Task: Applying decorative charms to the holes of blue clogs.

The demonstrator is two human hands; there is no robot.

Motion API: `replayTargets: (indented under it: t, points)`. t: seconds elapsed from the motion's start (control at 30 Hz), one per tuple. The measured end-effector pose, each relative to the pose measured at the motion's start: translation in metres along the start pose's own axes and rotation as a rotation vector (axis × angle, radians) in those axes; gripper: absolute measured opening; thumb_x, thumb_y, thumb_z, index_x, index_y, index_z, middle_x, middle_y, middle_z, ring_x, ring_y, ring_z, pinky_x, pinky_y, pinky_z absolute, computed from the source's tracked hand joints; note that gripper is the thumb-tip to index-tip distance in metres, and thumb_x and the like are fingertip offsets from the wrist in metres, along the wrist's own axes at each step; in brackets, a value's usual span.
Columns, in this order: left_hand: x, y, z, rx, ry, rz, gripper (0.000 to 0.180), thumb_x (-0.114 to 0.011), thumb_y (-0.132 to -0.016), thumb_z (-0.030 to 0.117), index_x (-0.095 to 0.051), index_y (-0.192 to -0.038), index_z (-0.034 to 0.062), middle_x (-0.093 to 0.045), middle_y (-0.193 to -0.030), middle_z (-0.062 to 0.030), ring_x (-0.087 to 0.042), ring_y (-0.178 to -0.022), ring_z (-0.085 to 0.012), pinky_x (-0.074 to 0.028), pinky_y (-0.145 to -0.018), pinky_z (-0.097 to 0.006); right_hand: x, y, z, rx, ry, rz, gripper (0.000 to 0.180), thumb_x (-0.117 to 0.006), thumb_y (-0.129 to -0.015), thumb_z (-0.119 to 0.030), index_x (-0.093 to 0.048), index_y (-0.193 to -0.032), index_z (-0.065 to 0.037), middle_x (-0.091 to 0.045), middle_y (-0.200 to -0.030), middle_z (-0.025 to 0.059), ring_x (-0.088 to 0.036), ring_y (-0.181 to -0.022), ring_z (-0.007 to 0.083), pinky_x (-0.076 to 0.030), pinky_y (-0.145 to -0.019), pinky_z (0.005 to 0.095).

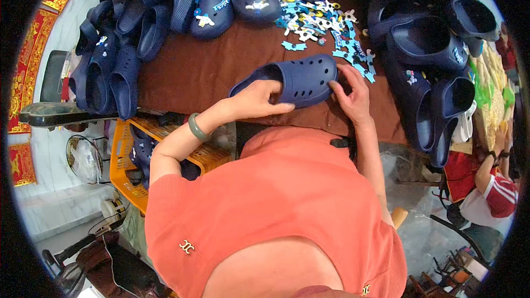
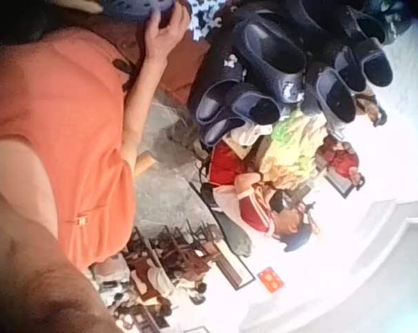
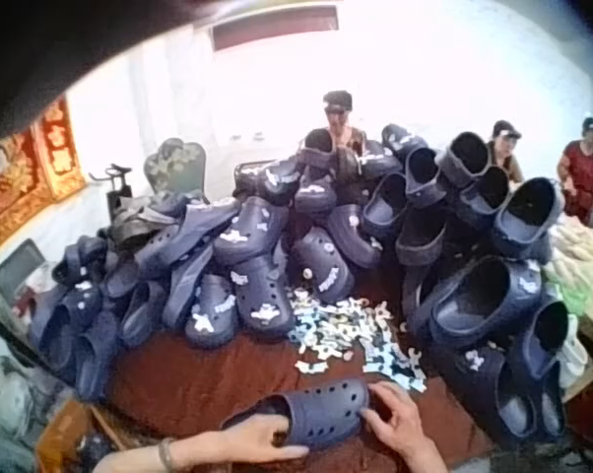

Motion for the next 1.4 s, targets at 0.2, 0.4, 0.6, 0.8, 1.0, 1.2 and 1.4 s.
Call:
replayTargets:
  t: [0.2,0.4,0.6,0.8,1.0,1.2,1.4]
  points:
    - [0.005,-0.023,0.007,0.353,1.735,0.182,0.041,-0.051,-0.093,0.031,-0.055,-0.120,0.0002,-0.063,-0.115,-0.0143,-0.063,-0.101,-0.0247,-0.050,-0.091,-0.039,-0.007,0.004,-0.006,0.071,-0.067,-0.267,0.040,-0.071,-0.079,-0.011,-0.062,-0.118,-0.006,-0.058,-0.117,0.0143,-0.056,-0.109,0.0281,-0.044,-0.094,0.0342]
    - [-0.009,-0.031,-0.005,0.470,1.680,0.277,0.037,-0.053,-0.091,0.029,-0.058,-0.114,0.0005,-0.066,-0.105,-0.0137,-0.067,-0.089,-0.0243,-0.054,-0.083,-0.039,-0.004,0.004,0.004,-0.036,-0.069,-0.088,0.020,-0.066,-0.084,-0.004,-0.067,-0.104,-0.004,-0.066,-0.102,0.0126,-0.064,-0.092,0.0253,-0.048,-0.084,0.0319]
    - [-0.006,-0.032,-0.003,0.414,1.752,0.268,0.034,-0.053,-0.092,0.028,-0.059,-0.112,0.0006,-0.067,-0.102,-0.0138,-0.068,-0.086,-0.0241,-0.054,-0.082,-0.038,-0.005,-0.048,0.019,0.029,0.173,-0.018,0.013,-0.065,-0.082,-0.004,-0.067,-0.094,-0.003,-0.067,-0.091,0.0125,-0.064,-0.083,0.0299,-0.048,-0.077,0.0368]
    - [-0.010,-0.034,-0.004,0.342,1.765,0.262,0.036,-0.053,-0.093,0.029,-0.058,-0.113,-0.0001,-0.067,-0.105,-0.0146,-0.067,-0.089,-0.0241,-0.053,-0.084,-0.039,-0.045,-0.121,0.051,0.259,0.528,0.017,0.019,-0.057,-0.086,-0.007,-0.066,-0.102,-0.010,-0.067,-0.096,0.0077,-0.060,-0.095,0.0281,-0.046,-0.079,0.0439]
    - [-0.014,-0.038,-0.017,0.331,1.712,0.278,0.039,-0.053,-0.093,0.033,-0.058,-0.113,-0.0003,-0.067,-0.105,-0.0144,-0.067,-0.088,-0.0244,-0.053,-0.084,-0.039,-0.060,-0.123,0.077,0.155,0.549,-0.089,0.026,-0.060,-0.084,-0.009,-0.065,-0.109,-0.015,-0.066,-0.110,0.0040,-0.055,-0.104,0.0274,-0.043,-0.088,0.0456]
    - [-0.014,-0.039,-0.019,0.358,1.707,0.270,0.039,-0.051,-0.095,0.034,-0.059,-0.112,0.0009,-0.067,-0.103,-0.0140,-0.067,-0.087,-0.0232,-0.054,-0.081,-0.037,-0.024,-0.085,0.073,-0.121,0.168,0.060,0.023,-0.069,-0.086,-0.016,-0.068,-0.105,-0.003,-0.066,-0.092,0.0086,-0.061,-0.077,0.0136,-0.049,-0.070,0.0270]
    - [-0.011,-0.039,-0.015,0.341,1.692,0.286,0.039,-0.050,-0.095,0.033,-0.059,-0.111,-0.0016,-0.067,-0.104,-0.0147,-0.067,-0.088,-0.0234,-0.053,-0.083,-0.037,-0.012,-0.073,0.073,-0.502,-0.430,0.054,0.028,-0.061,-0.091,-0.018,-0.064,-0.111,0.000,-0.068,-0.097,0.0051,-0.062,-0.078,0.0128,-0.047,-0.071,0.0233]
Point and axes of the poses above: each hand's wrist, its own y-axis away from the middle knuckle, its own x-axis out of the back of the hand, z = x × y, the point moved 4 cm from there along -y, towards the middle knuckle
